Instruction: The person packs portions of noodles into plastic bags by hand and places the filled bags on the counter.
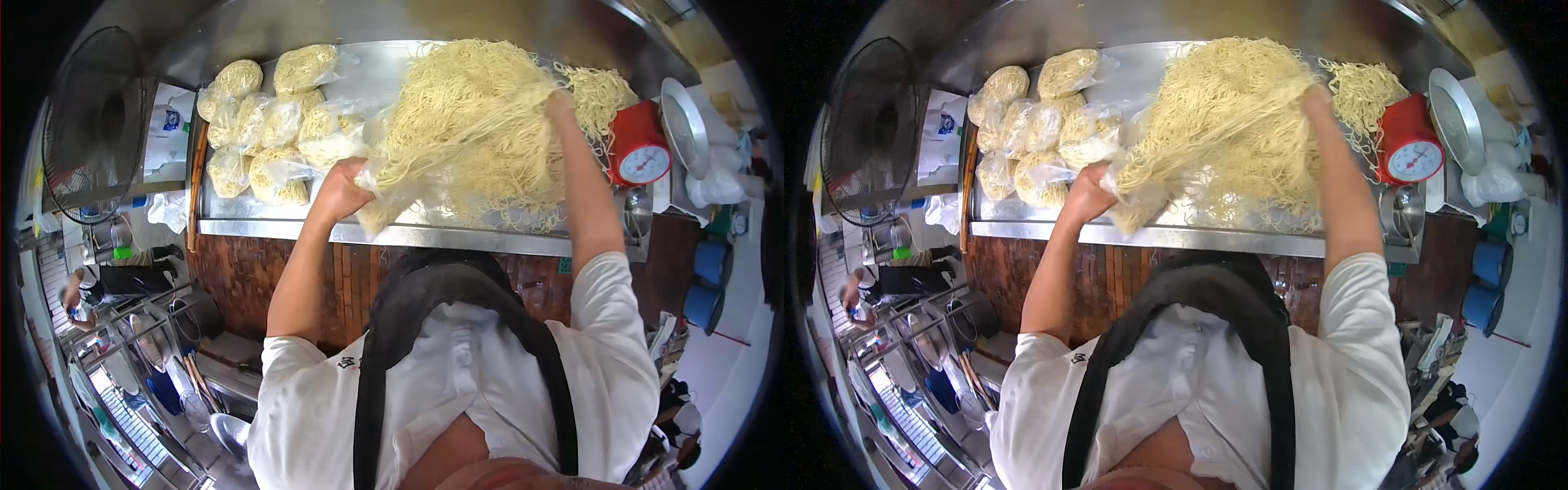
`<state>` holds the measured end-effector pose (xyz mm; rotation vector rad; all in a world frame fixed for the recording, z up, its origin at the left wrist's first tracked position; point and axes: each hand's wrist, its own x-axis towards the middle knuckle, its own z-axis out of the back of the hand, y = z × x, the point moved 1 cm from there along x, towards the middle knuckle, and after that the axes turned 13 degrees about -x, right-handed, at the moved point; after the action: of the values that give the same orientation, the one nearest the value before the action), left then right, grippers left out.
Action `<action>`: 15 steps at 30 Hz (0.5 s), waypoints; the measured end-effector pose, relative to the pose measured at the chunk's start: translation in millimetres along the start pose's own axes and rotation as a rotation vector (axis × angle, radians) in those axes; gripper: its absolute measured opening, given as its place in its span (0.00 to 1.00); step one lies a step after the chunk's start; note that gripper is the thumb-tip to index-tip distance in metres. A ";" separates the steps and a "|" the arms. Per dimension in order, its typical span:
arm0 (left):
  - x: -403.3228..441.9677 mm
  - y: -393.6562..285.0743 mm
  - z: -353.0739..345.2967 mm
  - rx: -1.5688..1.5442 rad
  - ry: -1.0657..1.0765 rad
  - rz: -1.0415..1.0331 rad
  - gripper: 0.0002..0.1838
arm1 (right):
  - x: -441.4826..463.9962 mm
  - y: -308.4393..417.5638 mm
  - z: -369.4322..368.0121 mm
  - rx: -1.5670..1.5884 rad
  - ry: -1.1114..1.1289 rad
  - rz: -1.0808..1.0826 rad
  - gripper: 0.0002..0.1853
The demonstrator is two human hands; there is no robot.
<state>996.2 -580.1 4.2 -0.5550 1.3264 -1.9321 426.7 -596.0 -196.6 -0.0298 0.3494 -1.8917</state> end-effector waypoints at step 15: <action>-19.5 88.4 -124.7 -0.389 -0.757 0.156 0.13 | -203.0 303.4 89.6 0.492 -0.034 0.644 0.17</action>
<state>950.7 -507.4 -123.9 -1.1905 1.1766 -1.1387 792.7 -519.6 -157.8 0.3422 -0.1325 -1.2897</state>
